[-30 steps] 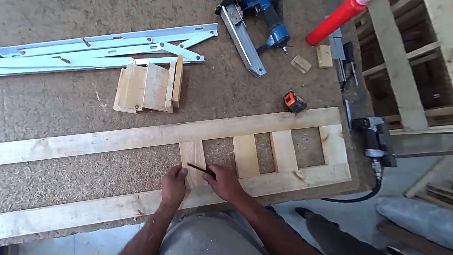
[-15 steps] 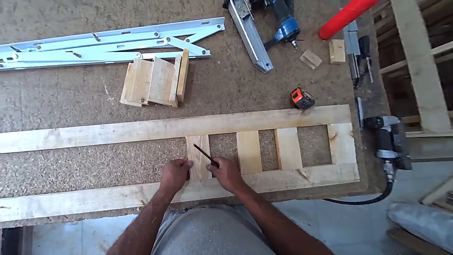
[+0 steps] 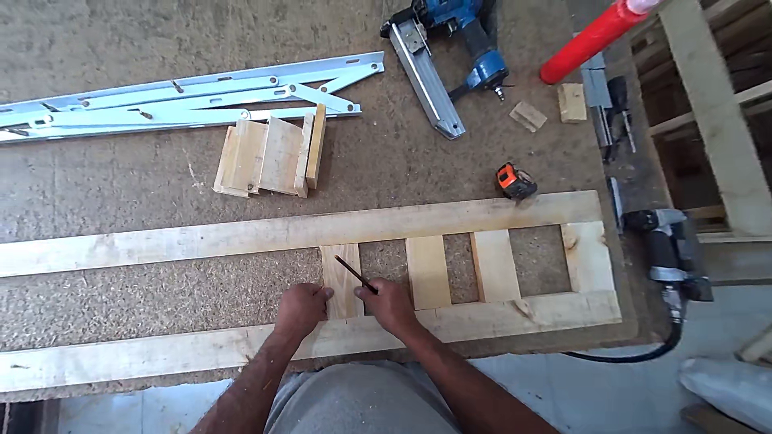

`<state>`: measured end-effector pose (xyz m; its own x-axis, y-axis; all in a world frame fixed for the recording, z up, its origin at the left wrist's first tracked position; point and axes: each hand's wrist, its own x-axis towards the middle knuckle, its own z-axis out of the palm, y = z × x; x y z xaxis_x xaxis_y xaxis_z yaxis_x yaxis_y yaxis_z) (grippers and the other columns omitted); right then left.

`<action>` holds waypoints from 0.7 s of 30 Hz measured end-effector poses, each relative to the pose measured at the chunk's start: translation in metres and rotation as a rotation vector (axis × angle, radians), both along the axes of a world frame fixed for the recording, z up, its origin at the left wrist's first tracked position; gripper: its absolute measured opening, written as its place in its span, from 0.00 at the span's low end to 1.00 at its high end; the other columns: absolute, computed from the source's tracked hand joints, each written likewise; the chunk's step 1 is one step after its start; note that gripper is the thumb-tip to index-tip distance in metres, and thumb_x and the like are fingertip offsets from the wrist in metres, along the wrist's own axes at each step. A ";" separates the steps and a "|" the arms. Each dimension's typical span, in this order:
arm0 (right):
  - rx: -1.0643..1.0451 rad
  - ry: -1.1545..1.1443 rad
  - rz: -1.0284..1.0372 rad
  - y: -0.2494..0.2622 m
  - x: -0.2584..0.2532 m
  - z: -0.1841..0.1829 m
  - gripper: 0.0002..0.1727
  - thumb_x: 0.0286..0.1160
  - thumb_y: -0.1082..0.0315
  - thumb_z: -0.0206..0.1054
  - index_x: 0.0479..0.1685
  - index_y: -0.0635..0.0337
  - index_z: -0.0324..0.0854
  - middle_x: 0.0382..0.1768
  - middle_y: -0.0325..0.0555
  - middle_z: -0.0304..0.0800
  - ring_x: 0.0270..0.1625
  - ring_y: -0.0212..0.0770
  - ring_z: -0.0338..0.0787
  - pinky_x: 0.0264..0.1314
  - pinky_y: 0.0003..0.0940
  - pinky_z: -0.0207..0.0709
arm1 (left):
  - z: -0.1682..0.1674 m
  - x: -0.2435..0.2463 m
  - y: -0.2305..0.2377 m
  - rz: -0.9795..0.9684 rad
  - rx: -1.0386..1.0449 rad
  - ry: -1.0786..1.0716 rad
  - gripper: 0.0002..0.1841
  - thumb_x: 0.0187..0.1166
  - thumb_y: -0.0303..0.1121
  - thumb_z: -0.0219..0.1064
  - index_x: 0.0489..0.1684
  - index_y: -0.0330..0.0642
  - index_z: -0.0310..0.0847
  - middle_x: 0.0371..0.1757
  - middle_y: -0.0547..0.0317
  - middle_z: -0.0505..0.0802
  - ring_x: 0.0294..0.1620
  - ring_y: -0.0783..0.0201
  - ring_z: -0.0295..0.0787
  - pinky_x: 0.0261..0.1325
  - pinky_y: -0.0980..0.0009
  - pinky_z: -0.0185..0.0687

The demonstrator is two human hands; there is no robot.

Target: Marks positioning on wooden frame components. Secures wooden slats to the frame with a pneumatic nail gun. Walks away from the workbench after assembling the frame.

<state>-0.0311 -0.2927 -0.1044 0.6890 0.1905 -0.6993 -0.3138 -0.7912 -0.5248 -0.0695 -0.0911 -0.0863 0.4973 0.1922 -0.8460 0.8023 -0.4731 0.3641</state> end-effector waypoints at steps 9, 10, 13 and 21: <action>-0.176 0.077 -0.003 0.017 0.018 0.002 0.38 0.79 0.28 0.57 0.24 0.57 0.85 0.24 0.49 0.84 0.33 0.51 0.87 0.38 0.56 0.78 | -0.011 0.022 0.004 -0.144 0.092 0.052 0.40 0.87 0.68 0.40 0.43 0.43 0.91 0.39 0.49 0.97 0.46 0.49 0.97 0.58 0.41 0.87; -0.188 0.086 -0.001 0.018 0.019 0.003 0.38 0.79 0.28 0.57 0.23 0.57 0.84 0.23 0.49 0.83 0.32 0.52 0.86 0.37 0.56 0.77 | -0.012 0.023 0.005 -0.124 0.079 0.075 0.40 0.87 0.68 0.41 0.43 0.42 0.91 0.38 0.49 0.97 0.45 0.50 0.97 0.57 0.42 0.88; -0.202 0.086 0.005 0.018 0.017 0.006 0.38 0.79 0.29 0.57 0.24 0.57 0.84 0.23 0.49 0.83 0.33 0.52 0.87 0.37 0.56 0.78 | -0.012 0.022 0.003 -0.123 0.067 0.127 0.39 0.86 0.69 0.42 0.42 0.44 0.91 0.38 0.50 0.97 0.43 0.51 0.97 0.55 0.43 0.88; 0.061 -0.192 -0.114 -0.018 -0.018 0.021 0.28 0.84 0.48 0.64 0.36 0.71 0.89 0.24 0.58 0.86 0.30 0.55 0.88 0.39 0.58 0.81 | 0.063 0.064 0.064 0.096 0.308 -0.465 0.25 0.87 0.53 0.60 0.42 0.36 0.90 0.37 0.47 0.93 0.42 0.49 0.92 0.52 0.44 0.85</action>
